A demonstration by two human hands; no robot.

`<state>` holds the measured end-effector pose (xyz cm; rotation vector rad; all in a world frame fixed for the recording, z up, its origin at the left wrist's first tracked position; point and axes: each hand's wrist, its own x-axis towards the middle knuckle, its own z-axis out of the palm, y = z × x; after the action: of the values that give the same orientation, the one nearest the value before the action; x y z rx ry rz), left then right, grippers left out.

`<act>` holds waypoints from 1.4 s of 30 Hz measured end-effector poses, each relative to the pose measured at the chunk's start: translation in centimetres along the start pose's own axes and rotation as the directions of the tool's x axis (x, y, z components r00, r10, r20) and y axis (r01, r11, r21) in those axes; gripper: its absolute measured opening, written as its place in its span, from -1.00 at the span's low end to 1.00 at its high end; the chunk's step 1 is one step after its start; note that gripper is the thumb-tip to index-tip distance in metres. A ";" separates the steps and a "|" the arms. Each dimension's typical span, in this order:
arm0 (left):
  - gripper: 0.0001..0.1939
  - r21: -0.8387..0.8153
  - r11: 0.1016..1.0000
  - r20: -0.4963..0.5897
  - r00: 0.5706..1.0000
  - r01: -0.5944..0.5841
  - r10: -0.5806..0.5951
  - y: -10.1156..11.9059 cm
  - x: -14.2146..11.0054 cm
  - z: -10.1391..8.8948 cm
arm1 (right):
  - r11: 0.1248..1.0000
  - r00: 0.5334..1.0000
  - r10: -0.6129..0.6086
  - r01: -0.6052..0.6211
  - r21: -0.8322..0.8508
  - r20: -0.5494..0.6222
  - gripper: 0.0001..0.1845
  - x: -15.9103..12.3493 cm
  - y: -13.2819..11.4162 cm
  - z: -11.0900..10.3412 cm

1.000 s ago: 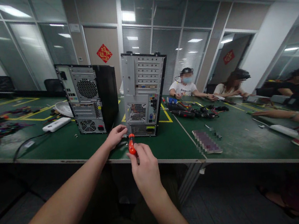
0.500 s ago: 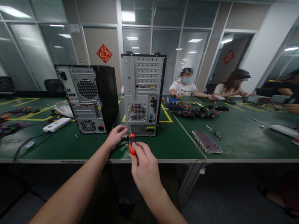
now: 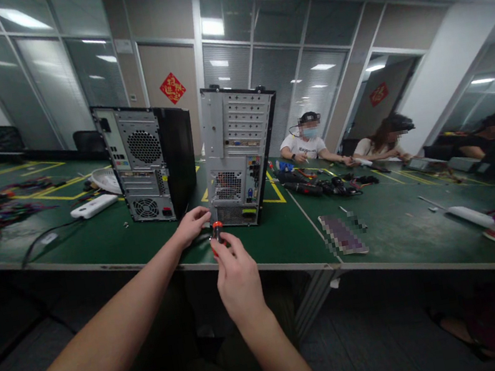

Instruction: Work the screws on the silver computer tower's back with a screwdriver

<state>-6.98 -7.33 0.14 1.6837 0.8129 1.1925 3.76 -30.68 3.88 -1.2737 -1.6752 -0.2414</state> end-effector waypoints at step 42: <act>-0.65 -0.013 1.000 -0.009 1.000 -0.012 0.012 0.1 -0.2 0.0 | 0.989 0.988 0.125 -0.116 0.091 -0.092 -0.79 0.0 -0.2 0.1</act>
<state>-7.04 -7.53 0.20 1.6756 0.7995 1.2126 3.53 -30.74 3.89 -1.2738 -1.5039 -0.1550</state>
